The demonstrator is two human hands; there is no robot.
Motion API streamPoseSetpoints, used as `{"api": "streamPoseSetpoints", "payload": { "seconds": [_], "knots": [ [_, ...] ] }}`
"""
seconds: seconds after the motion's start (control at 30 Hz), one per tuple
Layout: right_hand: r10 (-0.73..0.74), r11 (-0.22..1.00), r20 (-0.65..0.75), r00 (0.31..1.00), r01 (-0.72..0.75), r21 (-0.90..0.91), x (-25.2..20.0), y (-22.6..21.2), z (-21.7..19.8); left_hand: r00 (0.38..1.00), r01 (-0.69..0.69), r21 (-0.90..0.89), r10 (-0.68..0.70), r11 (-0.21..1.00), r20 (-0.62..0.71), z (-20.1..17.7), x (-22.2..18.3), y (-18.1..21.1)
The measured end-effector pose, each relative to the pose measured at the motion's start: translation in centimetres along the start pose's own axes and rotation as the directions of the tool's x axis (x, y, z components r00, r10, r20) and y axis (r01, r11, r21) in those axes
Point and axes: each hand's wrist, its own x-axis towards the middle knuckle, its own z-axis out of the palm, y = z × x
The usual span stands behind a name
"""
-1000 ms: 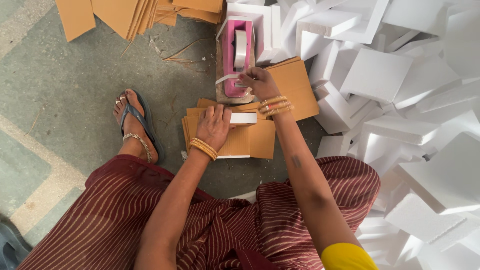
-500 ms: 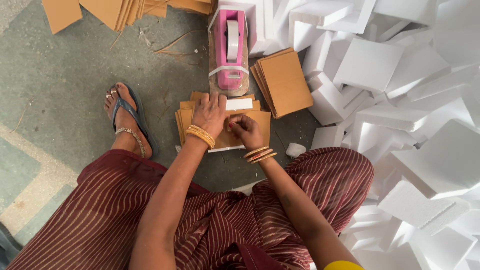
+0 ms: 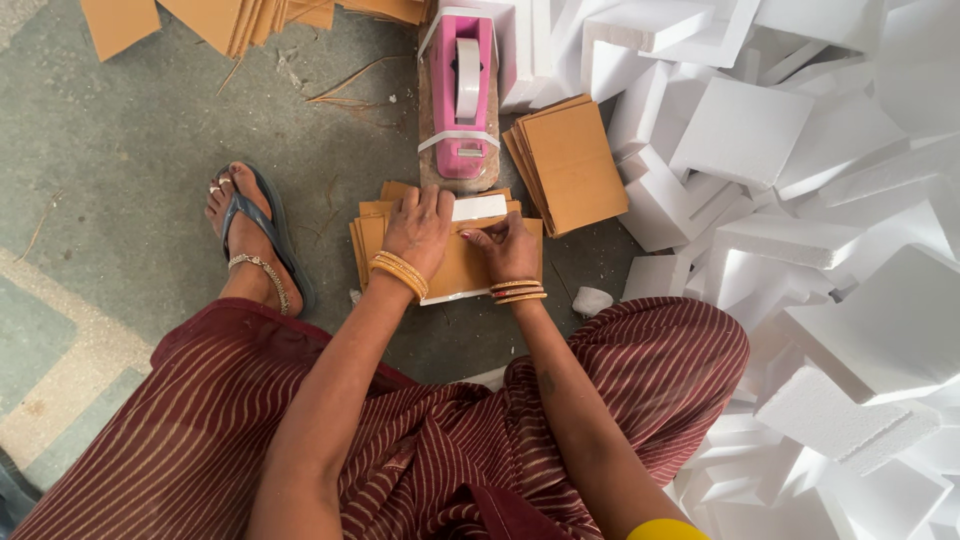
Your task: The person assembles protective cardboard packaging around foam blocks by hand. The person places a foam block onto a cardboard sheet, folds the cardboard around it, and secures it with tape using a tape dispenser.
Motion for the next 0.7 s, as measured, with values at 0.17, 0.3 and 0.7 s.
{"api": "streamPoseSetpoints", "payload": {
  "seconds": [0.17, 0.3, 0.7],
  "knots": [
    [0.006, 1.0, 0.007, 1.0, -0.006, -0.025, 0.2, 1.6, 0.7, 0.996, 0.083, -0.174, -0.079, 0.981, 0.029, -2.0, 0.4, 1.0],
    [-0.04, 0.996, 0.1, 0.994, 0.047, -0.072, 0.8, 3.5, 1.2, 0.988, 0.149, -0.148, -0.152, 0.978, -0.01, -1.2, 0.1, 1.9],
    [-0.314, 0.814, 0.471, 0.824, -0.022, 0.58, 7.5, -1.3, -4.2, 0.991, 0.01, -0.119, -0.026, 0.993, -0.131, -0.4, -1.3, 1.4]
  ]
}}
